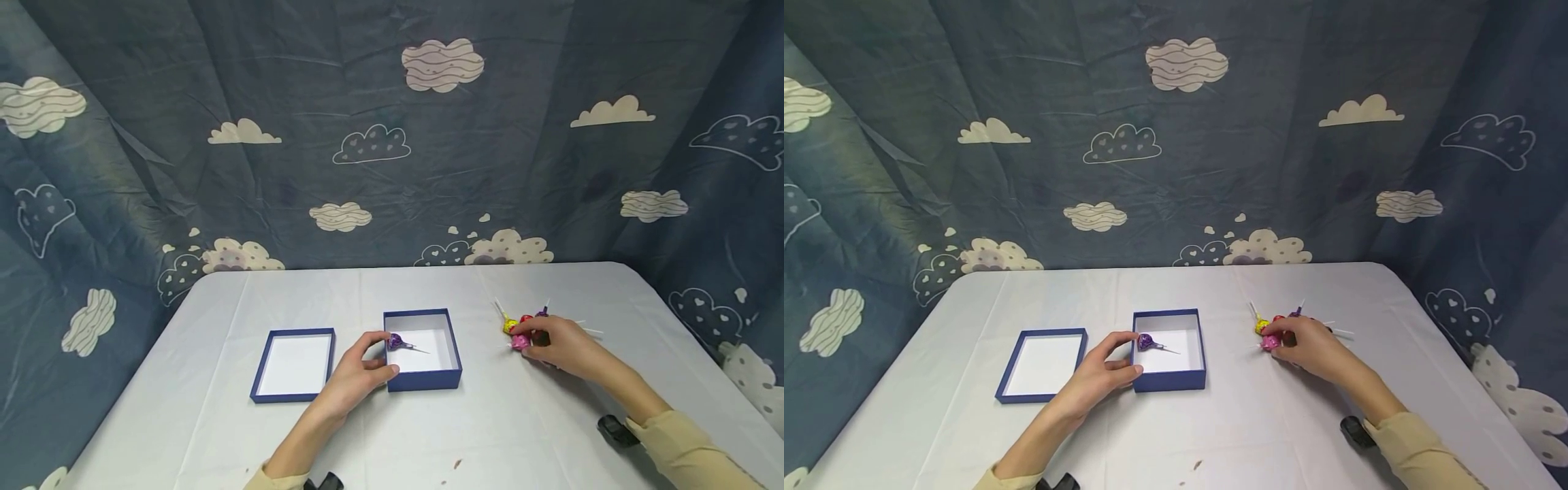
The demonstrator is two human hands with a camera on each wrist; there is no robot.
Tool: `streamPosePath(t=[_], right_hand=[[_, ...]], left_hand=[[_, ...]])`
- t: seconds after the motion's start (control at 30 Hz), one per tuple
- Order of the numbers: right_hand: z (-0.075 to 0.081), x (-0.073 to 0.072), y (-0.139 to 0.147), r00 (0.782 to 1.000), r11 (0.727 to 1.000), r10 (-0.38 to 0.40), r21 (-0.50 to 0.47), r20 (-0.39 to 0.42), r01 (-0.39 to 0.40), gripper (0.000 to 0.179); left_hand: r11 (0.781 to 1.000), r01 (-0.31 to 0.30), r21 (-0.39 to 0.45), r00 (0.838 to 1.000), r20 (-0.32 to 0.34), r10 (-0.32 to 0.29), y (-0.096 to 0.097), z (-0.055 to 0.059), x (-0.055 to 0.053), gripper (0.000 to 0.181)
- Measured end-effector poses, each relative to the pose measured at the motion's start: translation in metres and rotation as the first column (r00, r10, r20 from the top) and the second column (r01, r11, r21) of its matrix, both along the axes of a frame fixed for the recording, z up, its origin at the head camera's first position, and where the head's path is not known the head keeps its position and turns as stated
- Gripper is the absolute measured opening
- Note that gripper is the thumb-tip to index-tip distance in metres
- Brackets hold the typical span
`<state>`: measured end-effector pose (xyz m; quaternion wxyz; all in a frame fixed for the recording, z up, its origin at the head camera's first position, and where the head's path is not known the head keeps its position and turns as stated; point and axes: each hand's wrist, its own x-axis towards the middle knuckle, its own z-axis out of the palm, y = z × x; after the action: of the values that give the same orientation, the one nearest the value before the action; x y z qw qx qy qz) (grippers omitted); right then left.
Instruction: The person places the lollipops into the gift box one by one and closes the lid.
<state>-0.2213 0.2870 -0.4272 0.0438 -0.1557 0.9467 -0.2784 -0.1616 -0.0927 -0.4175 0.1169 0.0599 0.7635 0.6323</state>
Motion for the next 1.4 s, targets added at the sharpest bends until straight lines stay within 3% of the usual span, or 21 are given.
streamPosePath(t=[0.23,0.5,0.8,1.1,1.4], right_hand=[[0.0,0.004,-0.004,0.999,1.0,0.003,-0.001,-0.037,-0.003,0.032],[0.011,0.012,-0.006,0.993,0.995,-0.012,-0.096,-0.116,0.0,0.031],[0.011,0.015,-0.005,0.996,0.983,-0.044,-0.184,-0.078,0.029,0.033],[0.011,0.018,-0.005,0.997,0.924,-0.072,-0.378,-0.008,0.064,0.034],[0.012,0.022,-0.011,0.994,0.893,-0.11,-0.441,-0.022,0.089,0.029]], left_hand=[[1.0,0.008,0.004,1.0,0.004,-0.008,0.0,-0.001,0.0,0.056],[1.0,0.001,0.001,1.0,0.005,-0.001,0.001,0.002,-0.001,0.057],[1.0,-0.009,-0.016,1.0,0.013,0.01,0.0,0.0,-0.002,0.056],[1.0,-0.01,-0.026,1.0,0.012,0.01,0.0,0.0,-0.002,0.055],[1.0,-0.001,0.009,1.0,0.009,0.001,0.0,0.001,0.0,0.056]])
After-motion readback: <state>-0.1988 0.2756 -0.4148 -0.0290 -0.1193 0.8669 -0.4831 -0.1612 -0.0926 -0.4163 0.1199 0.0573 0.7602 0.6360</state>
